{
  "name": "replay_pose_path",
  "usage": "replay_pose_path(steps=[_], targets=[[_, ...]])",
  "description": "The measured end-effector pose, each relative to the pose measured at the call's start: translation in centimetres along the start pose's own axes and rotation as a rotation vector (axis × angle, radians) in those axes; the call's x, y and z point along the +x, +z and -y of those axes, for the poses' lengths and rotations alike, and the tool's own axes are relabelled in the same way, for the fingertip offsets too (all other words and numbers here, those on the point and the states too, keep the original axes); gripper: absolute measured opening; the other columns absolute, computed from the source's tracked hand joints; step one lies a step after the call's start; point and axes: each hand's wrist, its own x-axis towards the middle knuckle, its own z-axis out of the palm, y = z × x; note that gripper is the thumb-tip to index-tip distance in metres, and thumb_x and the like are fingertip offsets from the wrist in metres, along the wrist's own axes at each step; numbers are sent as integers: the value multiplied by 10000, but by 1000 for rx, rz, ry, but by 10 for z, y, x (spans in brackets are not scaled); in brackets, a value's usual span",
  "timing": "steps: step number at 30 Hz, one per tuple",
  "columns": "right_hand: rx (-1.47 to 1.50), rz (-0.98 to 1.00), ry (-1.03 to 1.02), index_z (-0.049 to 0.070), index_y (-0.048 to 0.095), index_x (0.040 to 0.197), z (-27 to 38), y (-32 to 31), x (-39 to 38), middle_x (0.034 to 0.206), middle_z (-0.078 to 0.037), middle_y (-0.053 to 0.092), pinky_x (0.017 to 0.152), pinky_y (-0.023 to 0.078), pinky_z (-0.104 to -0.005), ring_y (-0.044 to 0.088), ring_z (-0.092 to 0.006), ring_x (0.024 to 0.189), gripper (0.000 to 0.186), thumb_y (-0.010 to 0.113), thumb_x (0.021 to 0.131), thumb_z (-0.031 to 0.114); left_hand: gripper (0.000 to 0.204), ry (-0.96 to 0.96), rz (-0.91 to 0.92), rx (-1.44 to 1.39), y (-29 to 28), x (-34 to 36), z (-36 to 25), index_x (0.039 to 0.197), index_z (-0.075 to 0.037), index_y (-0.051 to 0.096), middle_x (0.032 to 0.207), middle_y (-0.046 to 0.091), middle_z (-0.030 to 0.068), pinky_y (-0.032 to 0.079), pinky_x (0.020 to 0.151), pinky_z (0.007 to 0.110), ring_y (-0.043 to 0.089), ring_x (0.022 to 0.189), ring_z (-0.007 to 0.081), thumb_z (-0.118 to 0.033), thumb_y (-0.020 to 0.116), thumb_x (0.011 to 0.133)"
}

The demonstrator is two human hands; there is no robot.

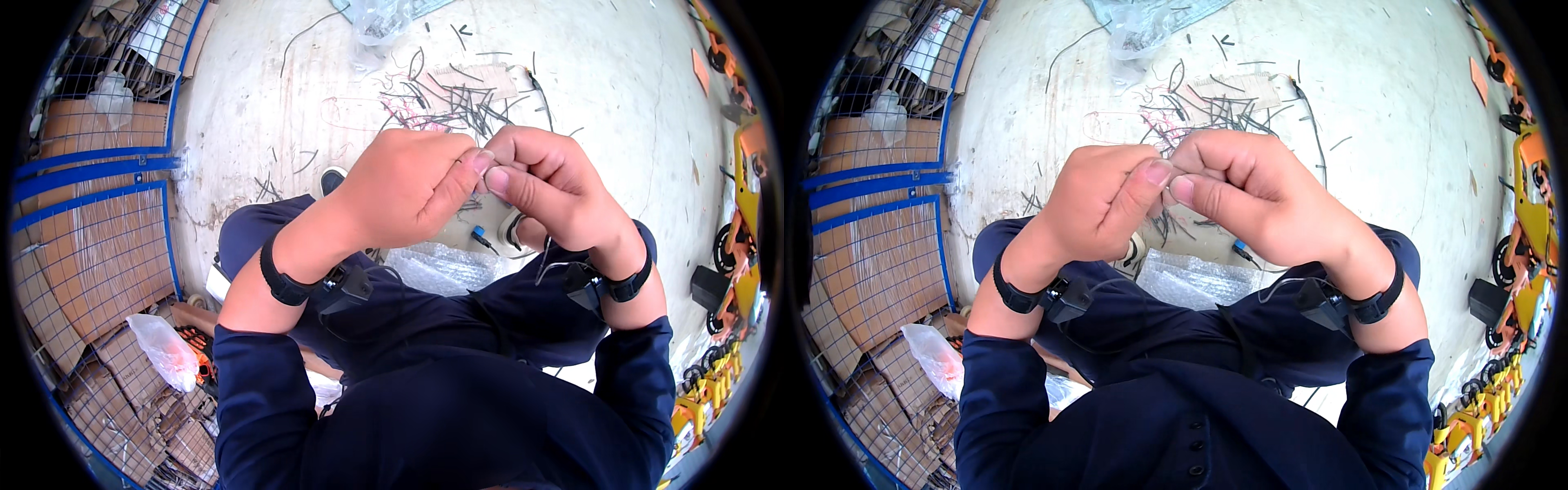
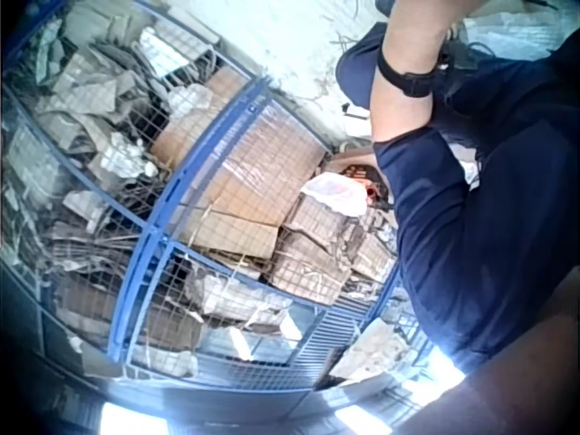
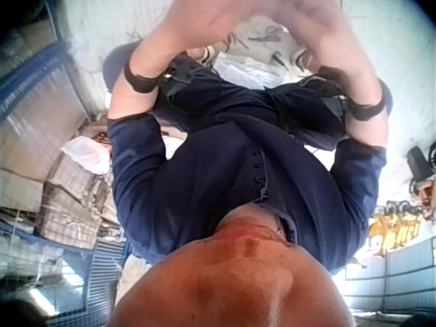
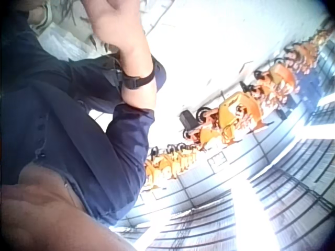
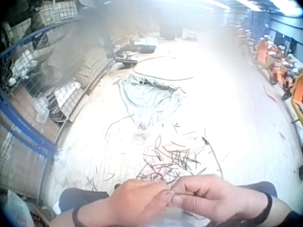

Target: The person connects a thin black wire to a small blue connector by hand, twisting and inserting the wire into the terminal.

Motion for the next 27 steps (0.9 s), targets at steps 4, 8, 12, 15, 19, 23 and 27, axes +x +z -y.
replay_pose_path(steps=[4,8,12,15,19,23,27], targets=[[327,125,85,10,589,923,8,-3,-1,631,49,435,458,250,-207,314,-34,515,158,534,966,151,346,-184,2,-379,-1,-1,-18,715,-45,542,556,522,30,393,489,285,464,480,146,-212,442,1000],[645,252,34,3,562,945,-7,-1,2,608,44,379,425,213,-208,270,-37,480,183,525,972,180,359,-304,13,-732,2,-7,-26,761,-39,529,556,504,-6,365,490,246,406,495,85,-238,397,1029],[840,376,-48,-3,530,981,-10,2,5,604,34,343,417,203,-206,258,-42,478,183,508,979,179,409,-270,-37,-923,8,-8,-33,741,-34,461,523,422,39,371,451,260,391,456,110,-300,359,1036],[940,330,18,-1,504,986,-9,2,-1,634,14,353,414,204,-209,269,-55,491,151,507,974,149,422,-273,-57,-1084,8,-7,-36,729,-46,447,548,427,60,389,454,292,399,458,136,-319,347,1035],[999,416,-195,-3,483,970,-5,-11,1,671,-2,361,412,208,-211,273,-66,510,127,512,966,120,422,-175,-60,-1164,4,-5,-34,728,-55,442,599,453,76,410,492,305,420,488,159,-319,329,1038],[819,305,-183,-16,492,954,-2,-16,-1,642,9,354,417,214,-213,272,-61,500,178,514,974,159,417,-98,-129,-805,0,-1,-20,742,-56,455,654,480,87,427,571,285,476,583,173,-313,318,1041],[688,229,-171,-18,512,930,-4,-12,0,594,26,353,423,219,-213,276,-57,474,209,512,979,186,252,-146,-152,-354,-1,1,-9,1033,24,542,969,599,116,453,668,244,559,741,123,-201,430,1014]])
